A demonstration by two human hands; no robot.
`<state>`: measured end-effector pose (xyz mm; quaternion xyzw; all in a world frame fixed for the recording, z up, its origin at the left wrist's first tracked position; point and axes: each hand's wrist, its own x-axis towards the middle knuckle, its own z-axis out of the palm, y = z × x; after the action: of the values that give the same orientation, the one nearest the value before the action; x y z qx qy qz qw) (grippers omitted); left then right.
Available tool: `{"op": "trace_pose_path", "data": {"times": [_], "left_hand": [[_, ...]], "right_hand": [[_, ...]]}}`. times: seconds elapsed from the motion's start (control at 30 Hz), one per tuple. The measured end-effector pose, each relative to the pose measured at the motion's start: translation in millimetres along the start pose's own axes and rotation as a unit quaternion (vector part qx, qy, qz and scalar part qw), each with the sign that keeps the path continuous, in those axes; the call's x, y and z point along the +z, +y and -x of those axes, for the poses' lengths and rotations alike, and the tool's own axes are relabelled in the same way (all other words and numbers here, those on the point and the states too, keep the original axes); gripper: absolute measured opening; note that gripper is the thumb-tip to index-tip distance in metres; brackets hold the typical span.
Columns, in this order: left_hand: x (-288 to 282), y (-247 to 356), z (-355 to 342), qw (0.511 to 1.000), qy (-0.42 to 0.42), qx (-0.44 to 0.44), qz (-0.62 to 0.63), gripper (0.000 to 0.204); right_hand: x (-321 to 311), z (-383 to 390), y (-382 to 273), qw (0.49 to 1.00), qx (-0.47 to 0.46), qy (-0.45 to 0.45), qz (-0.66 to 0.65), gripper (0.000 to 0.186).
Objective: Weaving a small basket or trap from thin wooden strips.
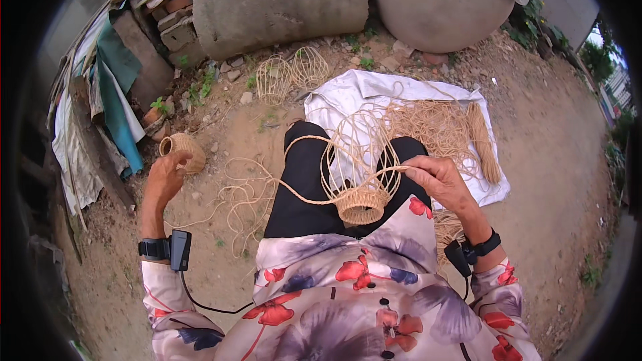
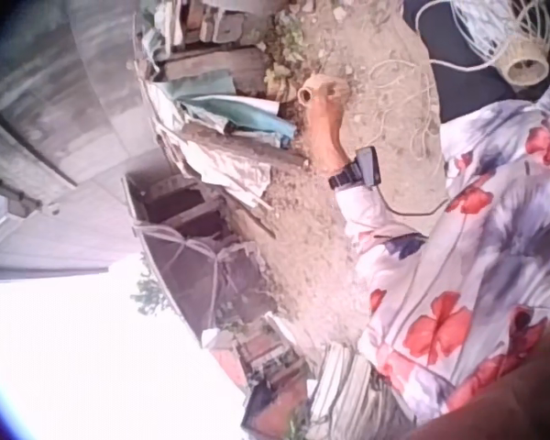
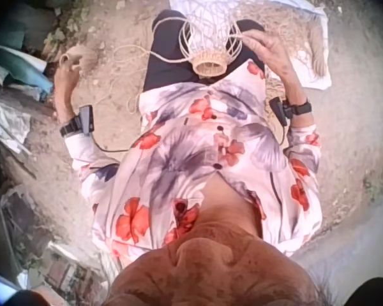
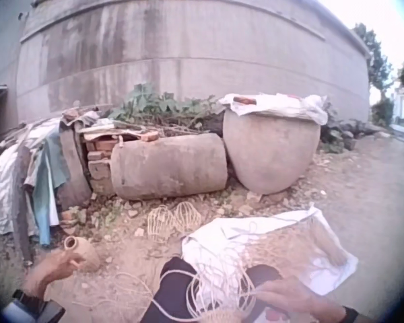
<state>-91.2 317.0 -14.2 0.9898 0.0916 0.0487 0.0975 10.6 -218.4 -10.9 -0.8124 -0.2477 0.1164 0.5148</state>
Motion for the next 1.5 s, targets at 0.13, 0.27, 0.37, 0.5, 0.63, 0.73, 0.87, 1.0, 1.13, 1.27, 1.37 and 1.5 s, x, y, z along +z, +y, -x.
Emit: {"op": "trace_pose_path", "data": {"times": [0.13,0.27,0.37,0.5,0.63,0.73,0.87,1.0,1.13,1.27,1.37,1.5], "left_hand": [[-4.0,179.8,7.1,0.929,-0.029,0.121,0.348,0.034],[49.5,237.4,27.9,0.847,-0.132,0.229,0.461,0.033],[76.6,228.4,19.3,0.854,-0.176,0.046,0.486,0.023],[99.0,214.7,8.7,0.842,-0.234,-0.075,0.480,0.028],[106.8,226.3,-1.3,0.758,-0.323,-0.090,0.559,0.032],[104.8,235.3,-7.7,0.622,-0.331,-0.049,0.708,0.044],[60.9,268.2,-17.8,0.704,-0.360,0.067,0.608,0.049],[59.1,240.2,-24.3,0.732,-0.253,0.079,0.628,0.043],[71.4,221.9,-5.8,0.739,-0.233,0.022,0.632,0.037],[75.4,219.9,18.5,0.790,-0.262,-0.001,0.554,0.033],[88.3,223.3,25.1,0.840,-0.230,0.038,0.490,0.033],[109.0,225.4,23.2,0.891,-0.112,0.031,0.440,0.030]], "right_hand": [[41.5,-10.1,-24.3,0.996,-0.035,-0.069,0.054,0.021],[67.7,-28.7,-33.4,0.984,-0.108,-0.133,0.038,0.021],[52.9,-41.2,-37.6,0.991,-0.059,-0.097,0.070,0.025],[51.9,-82.4,-4.1,0.940,-0.048,0.120,0.315,0.023],[58.9,-102.2,26.6,0.951,0.006,0.036,0.307,0.024],[43.8,-95.7,39.7,0.987,0.041,0.047,0.149,0.024],[36.0,-85.4,91.5,0.994,0.056,0.085,-0.045,0.021],[28.4,-68.4,89.7,0.974,0.194,0.038,-0.113,0.019],[17.2,-59.0,75.6,0.985,0.136,0.105,-0.035,0.020],[16.5,-50.9,25.5,0.972,-0.055,0.222,0.060,0.018],[37.6,-43.2,-23.3,0.980,-0.152,0.103,0.081,0.015],[47.9,-43.4,-29.7,0.992,-0.096,0.025,0.073,0.011]]}}
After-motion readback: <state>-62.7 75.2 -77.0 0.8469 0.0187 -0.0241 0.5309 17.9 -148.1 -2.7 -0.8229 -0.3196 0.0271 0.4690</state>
